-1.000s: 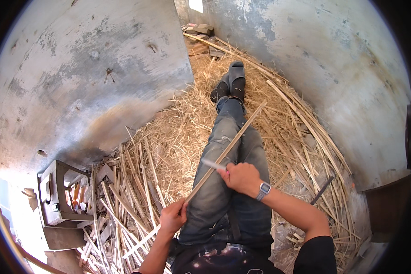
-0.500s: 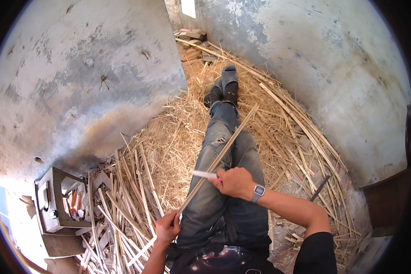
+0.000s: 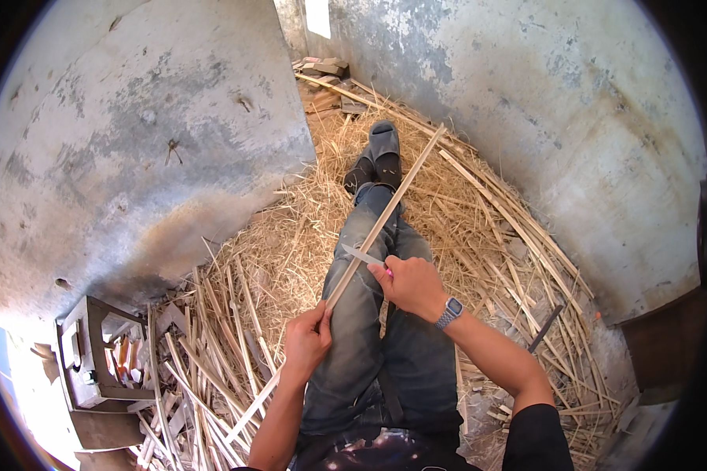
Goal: The person scrapes a thin wood strip using a small metal blade. The person holds the strip with one hand and repeatedly runs the blade along its length to smooth or peel the surface, sitting on a floor covered in straw and wood shavings.
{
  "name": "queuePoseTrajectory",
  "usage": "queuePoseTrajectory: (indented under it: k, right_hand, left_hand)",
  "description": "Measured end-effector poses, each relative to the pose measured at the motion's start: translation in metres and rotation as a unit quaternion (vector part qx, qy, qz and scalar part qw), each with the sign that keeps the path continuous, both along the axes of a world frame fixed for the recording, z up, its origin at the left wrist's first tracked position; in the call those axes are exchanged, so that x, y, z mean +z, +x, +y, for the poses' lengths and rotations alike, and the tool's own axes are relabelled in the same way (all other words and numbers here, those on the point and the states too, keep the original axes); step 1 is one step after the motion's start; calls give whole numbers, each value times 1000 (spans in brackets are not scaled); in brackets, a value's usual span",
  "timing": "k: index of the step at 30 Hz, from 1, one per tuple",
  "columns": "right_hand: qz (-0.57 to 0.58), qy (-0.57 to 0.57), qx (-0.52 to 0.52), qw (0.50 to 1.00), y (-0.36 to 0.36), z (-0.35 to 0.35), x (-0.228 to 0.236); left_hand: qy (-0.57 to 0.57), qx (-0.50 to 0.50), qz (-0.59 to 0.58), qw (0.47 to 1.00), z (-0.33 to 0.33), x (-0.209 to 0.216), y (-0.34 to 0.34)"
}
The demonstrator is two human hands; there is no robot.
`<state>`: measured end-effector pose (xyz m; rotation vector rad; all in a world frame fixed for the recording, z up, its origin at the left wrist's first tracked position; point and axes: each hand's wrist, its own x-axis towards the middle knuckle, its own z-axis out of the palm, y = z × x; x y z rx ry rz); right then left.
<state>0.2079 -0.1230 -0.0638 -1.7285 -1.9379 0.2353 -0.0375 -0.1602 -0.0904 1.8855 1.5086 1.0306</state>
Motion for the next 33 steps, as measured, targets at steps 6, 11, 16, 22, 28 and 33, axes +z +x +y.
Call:
queuePoseTrajectory:
  k: [6, 11, 16, 22, 28, 33]
  right_hand:
    - [-48, 32, 24, 998, -3, 21, 12]
    - [-51, 37, -68, 996, 57, 86, 13]
    - [-34, -9, -47, 998, 59, 93, 20]
    - [-52, 41, -63, 996, 55, 85, 4]
    - [-34, 7, -103, 994, 111, 109, 22]
    - [-119, -12, 51, 992, 43, 67, 14]
  left_hand:
    - [61, -4, 14, 998, 3, 9, -12]
    - [77, -14, 35, 996, -4, 1, -23]
    - [80, -23, 17, 996, -1, -22, -26]
    - [60, -25, 31, 997, -8, -31, -41]
    - [55, -37, 59, 996, -21, -33, -64]
    - [60, -38, 58, 996, -23, -45, -72]
